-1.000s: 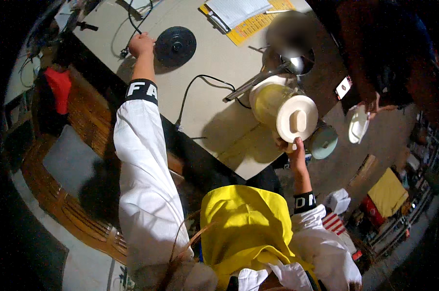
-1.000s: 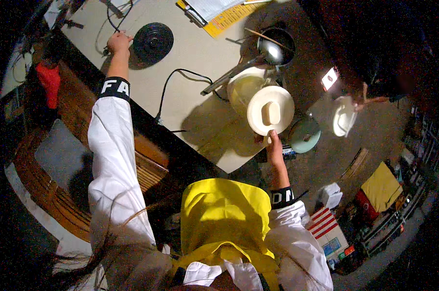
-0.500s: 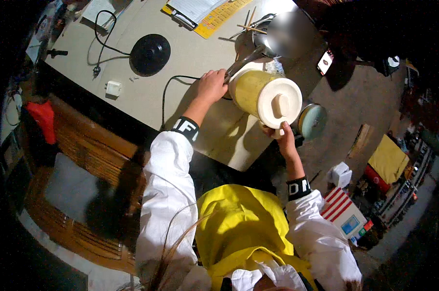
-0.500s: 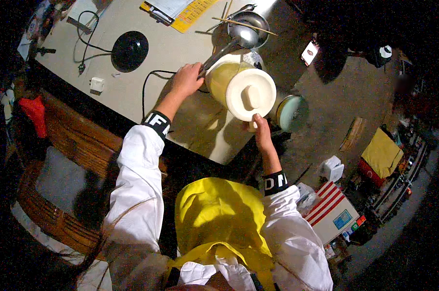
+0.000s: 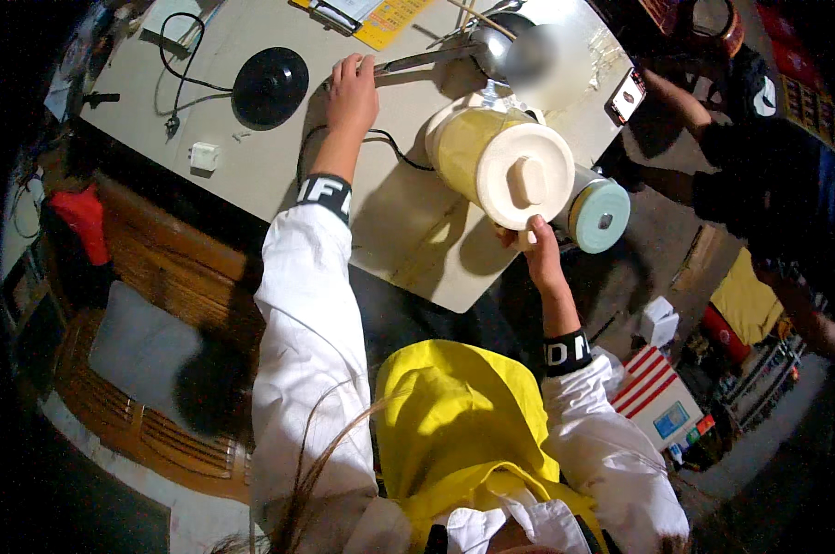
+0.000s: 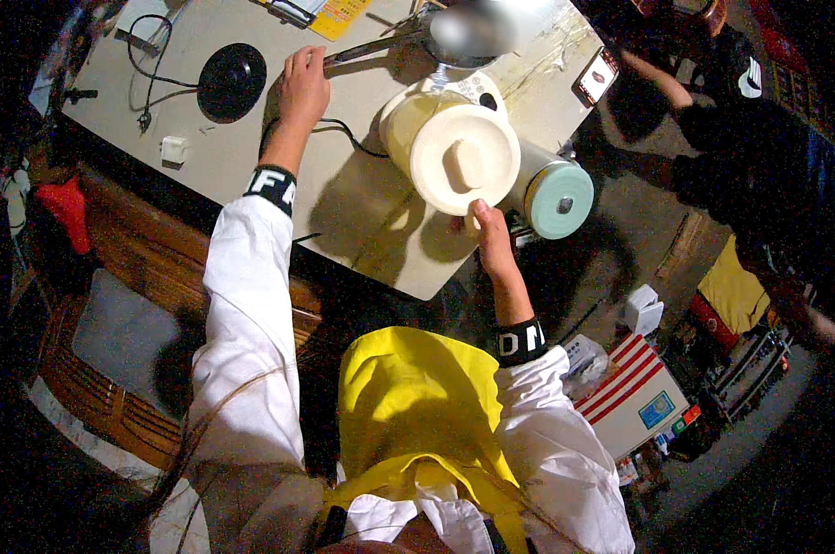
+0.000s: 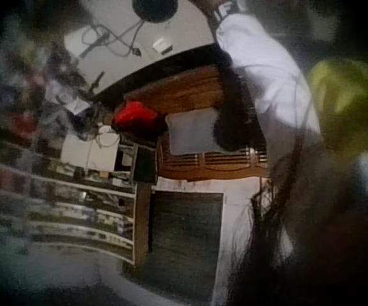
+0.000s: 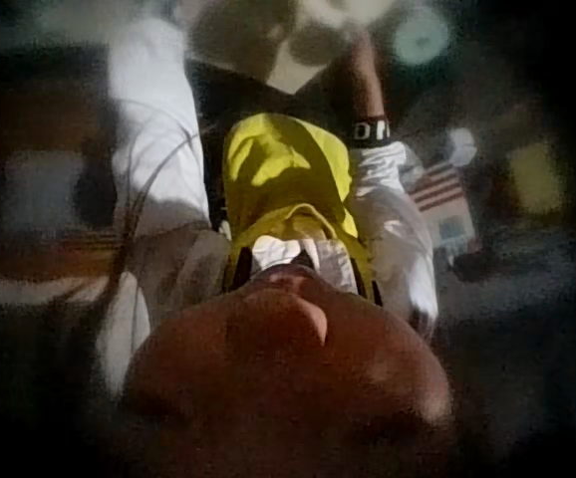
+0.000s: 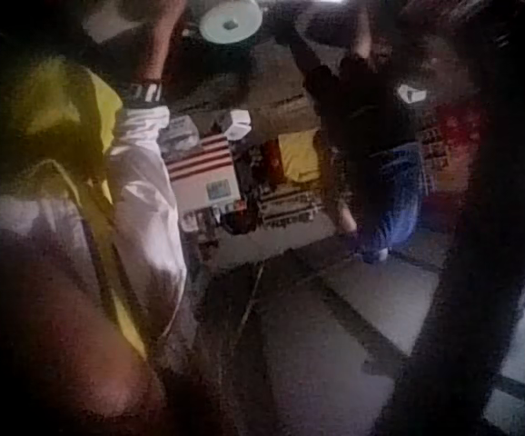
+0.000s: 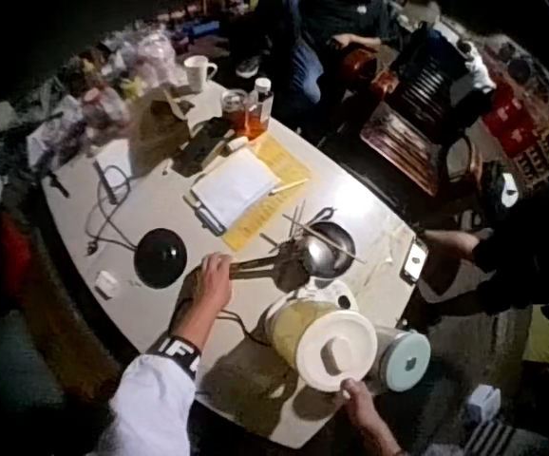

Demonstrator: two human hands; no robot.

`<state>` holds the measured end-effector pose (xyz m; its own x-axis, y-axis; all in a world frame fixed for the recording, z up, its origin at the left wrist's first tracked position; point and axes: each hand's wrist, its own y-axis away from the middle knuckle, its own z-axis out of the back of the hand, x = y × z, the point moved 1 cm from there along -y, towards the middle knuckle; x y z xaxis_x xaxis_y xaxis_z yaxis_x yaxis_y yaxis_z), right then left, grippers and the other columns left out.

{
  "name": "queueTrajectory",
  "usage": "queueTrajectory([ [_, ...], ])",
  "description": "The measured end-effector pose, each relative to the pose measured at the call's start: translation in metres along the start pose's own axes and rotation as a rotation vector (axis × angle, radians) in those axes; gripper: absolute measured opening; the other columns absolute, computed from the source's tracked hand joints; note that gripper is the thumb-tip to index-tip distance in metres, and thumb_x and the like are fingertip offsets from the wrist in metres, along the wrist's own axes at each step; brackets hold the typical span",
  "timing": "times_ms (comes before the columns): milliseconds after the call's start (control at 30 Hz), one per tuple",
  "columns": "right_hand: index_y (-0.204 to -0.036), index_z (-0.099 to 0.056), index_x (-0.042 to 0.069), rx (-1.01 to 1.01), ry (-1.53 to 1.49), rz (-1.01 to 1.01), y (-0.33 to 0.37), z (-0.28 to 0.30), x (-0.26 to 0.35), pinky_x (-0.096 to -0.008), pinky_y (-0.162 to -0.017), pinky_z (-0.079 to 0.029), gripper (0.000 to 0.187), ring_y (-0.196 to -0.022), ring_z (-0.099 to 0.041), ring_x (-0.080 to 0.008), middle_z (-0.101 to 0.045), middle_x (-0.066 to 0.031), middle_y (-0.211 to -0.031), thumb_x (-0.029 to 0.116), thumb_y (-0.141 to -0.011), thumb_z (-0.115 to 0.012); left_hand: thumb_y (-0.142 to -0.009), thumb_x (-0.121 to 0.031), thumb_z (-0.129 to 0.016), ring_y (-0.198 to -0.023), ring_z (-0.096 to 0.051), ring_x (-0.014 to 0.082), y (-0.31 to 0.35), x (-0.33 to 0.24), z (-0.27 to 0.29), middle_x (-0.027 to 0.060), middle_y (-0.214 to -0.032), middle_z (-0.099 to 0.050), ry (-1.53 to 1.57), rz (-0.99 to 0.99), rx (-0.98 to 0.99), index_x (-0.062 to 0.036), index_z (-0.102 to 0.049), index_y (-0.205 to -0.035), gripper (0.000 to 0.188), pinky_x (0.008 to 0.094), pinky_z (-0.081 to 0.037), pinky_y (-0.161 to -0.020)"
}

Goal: The person assembles a small kitchen appliance by attaching a base to a cylindrical container and securing a lid. They then handle a small bowl and a white plate, placing them on the table.

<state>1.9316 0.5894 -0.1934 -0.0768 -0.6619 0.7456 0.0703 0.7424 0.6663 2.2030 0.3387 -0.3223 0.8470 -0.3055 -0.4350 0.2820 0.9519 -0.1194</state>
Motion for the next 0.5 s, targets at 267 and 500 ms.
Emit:
queueTrajectory([
  [267,-0.092,-0.062,-0.001,-0.001,-0.050,-0.022,0.003,-0.013,0.008,-0.0304,-0.068,-0.043,0.056,-0.071,-0.057,-0.0170,-0.063,-0.0090,-0.081,0.051,-0.092,-0.042,-0.082,-0.026,-0.065,-0.094,-0.059,0.0318,0.098,-0.038,0.026,0.0124,-0.100,-0.062,-0.070,-0.135,0.478,-0.0059,-0.060,-0.097,0.025,0.0449,-0.047,-0.086],
  [500,-0.081,-0.059,0.000,-0.052,-0.137,-0.010,0.032,-0.084,-0.020,-0.0318,-0.060,-0.043,0.050,-0.065,-0.054,-0.0154,-0.058,-0.0059,-0.071,0.048,-0.093,-0.046,-0.089,-0.035,-0.062,-0.071,-0.059,0.0290,0.174,0.012,0.084,0.0144,-0.075,-0.062,0.155,0.569,0.633,-0.0022,-0.064,-0.080,0.035,0.0409,-0.047,-0.066],
])
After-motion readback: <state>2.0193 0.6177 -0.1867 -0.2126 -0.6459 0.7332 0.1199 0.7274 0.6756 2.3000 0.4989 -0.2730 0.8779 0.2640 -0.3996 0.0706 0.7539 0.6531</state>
